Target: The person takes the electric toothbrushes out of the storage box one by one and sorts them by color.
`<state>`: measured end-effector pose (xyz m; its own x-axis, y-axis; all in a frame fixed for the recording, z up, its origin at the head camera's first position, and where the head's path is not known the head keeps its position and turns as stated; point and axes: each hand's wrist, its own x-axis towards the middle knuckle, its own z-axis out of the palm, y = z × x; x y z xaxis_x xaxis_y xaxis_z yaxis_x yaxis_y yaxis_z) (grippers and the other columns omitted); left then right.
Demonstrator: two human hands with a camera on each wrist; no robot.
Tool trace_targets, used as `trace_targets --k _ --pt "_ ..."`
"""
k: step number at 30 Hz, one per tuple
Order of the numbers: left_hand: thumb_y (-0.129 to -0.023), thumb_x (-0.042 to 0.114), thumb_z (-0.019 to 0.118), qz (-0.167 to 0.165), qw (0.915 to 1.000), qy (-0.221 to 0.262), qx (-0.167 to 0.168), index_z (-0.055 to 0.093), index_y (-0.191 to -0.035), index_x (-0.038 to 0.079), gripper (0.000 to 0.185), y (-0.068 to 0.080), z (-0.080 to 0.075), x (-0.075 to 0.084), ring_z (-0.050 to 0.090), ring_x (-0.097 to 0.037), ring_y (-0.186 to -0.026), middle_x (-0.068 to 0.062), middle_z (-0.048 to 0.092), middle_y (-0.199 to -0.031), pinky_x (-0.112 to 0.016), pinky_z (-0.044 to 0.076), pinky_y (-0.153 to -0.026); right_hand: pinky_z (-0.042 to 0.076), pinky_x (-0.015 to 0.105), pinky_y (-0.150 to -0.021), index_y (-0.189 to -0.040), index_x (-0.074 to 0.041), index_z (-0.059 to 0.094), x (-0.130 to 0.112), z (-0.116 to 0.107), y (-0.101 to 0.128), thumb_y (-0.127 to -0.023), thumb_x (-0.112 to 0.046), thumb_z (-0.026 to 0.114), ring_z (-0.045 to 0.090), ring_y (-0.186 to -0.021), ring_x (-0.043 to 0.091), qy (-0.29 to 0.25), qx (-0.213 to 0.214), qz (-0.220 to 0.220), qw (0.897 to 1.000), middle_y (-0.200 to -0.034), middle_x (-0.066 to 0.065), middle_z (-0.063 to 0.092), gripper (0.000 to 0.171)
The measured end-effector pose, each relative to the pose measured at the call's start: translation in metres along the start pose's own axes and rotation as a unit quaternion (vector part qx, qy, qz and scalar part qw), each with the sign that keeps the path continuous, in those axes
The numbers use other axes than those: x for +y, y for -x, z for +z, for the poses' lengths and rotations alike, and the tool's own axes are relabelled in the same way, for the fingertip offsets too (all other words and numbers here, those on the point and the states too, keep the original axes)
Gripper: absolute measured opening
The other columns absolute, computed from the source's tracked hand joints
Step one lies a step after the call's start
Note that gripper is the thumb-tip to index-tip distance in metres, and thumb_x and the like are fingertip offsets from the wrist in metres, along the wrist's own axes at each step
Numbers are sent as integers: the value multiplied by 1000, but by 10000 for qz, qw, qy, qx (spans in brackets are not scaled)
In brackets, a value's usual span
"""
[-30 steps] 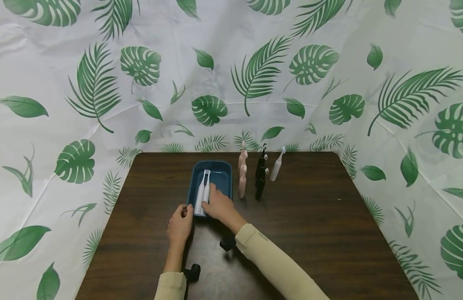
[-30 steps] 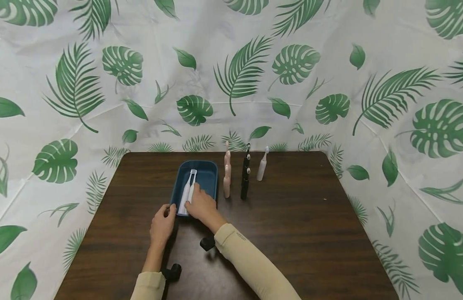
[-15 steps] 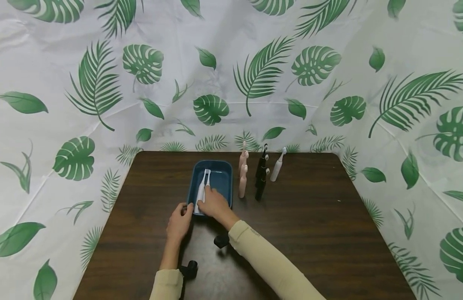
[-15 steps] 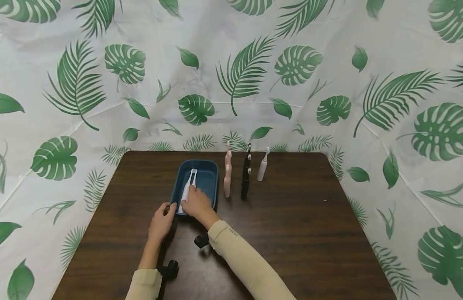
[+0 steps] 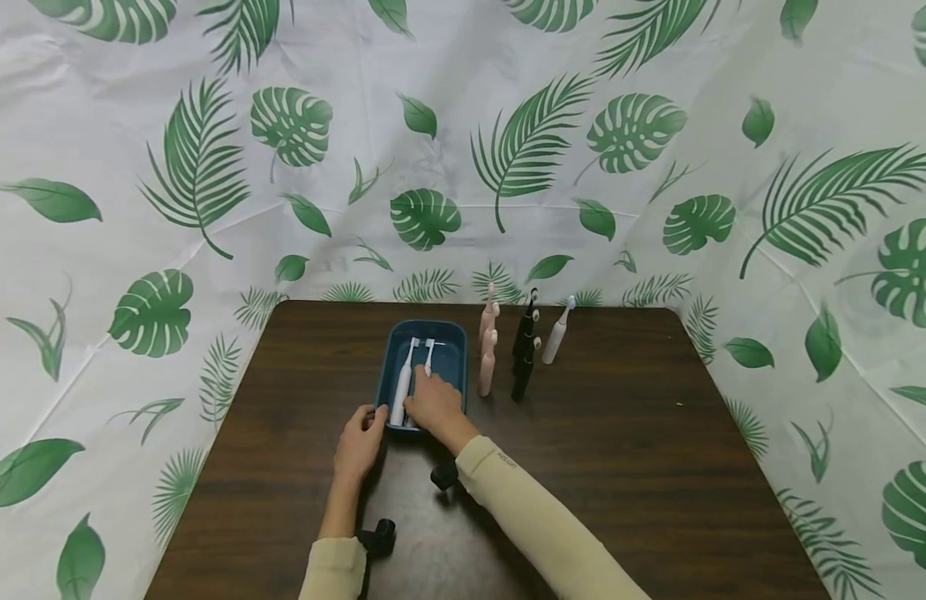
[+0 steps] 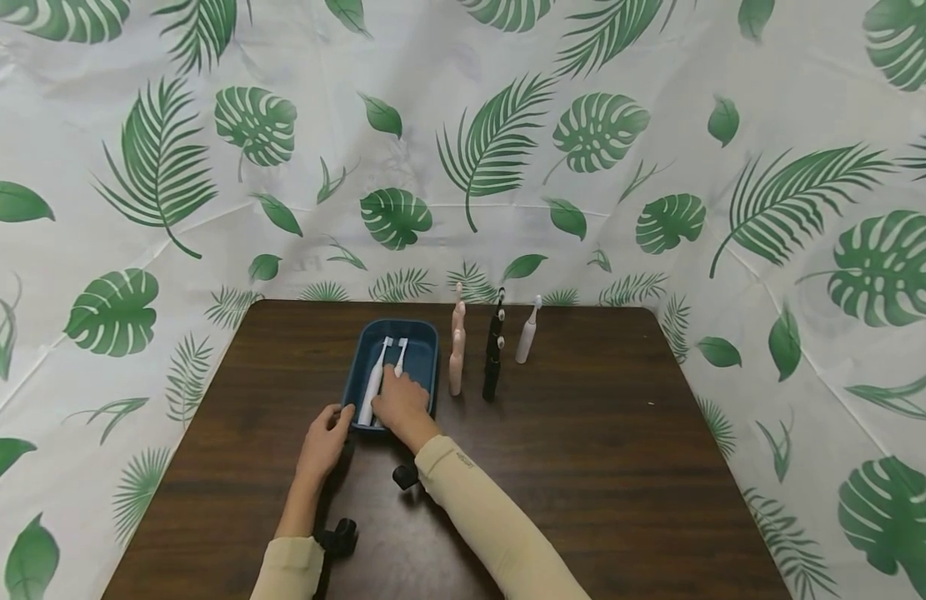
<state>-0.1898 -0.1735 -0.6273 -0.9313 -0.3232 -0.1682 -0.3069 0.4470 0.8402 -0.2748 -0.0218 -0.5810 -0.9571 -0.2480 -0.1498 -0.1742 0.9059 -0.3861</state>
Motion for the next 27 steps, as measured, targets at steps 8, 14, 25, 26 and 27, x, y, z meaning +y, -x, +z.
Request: trace_targets --k 8,14,25,26,27 --pt "-102 74 50 -105 9999 15 70 67 -139 17 70 1 1 -1 67 -35 -116 -10 75 -126 -59 46 -93 58 52 -80 -147 -19 58 0 -1 -2 -103 -32 67 69 -97 33 -12 -146 -7 9999 -124 15 71 47" --pt "-98 81 49 -139 9999 -57 81 67 -137 22 74 -15 11 -20 67 -35 -116 -8 75 -126 -59 45 -92 54 45 -76 -136 -17 67 3 -5 -4 -110 -33 52 63 -88 26 -219 -234 -60 9995 -112 10 71 34" --pt "-96 86 44 -248 9995 -170 -74 64 -144 26 79 -30 18 -39 68 -30 -117 -3 75 -129 -46 46 -87 49 37 -62 -116 -15 66 5 -12 -2 -105 -23 60 62 -71 20 -481 -172 -244 9984 -90 4 68 15" --pt "-96 87 45 -251 9995 -167 -84 64 -144 27 79 -32 18 -41 68 -30 -118 -2 75 -129 -46 46 -88 49 37 -63 -116 -15 66 5 -13 -2 -105 -22 60 62 -71 20 -522 -144 -272 9982 -90 4 68 15" --pt "-95 87 45 -274 9995 -158 -89 64 -144 27 80 -32 18 -40 68 -30 -118 -2 75 -129 -47 46 -89 50 38 -63 -116 -15 66 5 -14 -2 -105 -22 60 62 -72 20 -569 -108 -302 9979 -91 5 69 15"
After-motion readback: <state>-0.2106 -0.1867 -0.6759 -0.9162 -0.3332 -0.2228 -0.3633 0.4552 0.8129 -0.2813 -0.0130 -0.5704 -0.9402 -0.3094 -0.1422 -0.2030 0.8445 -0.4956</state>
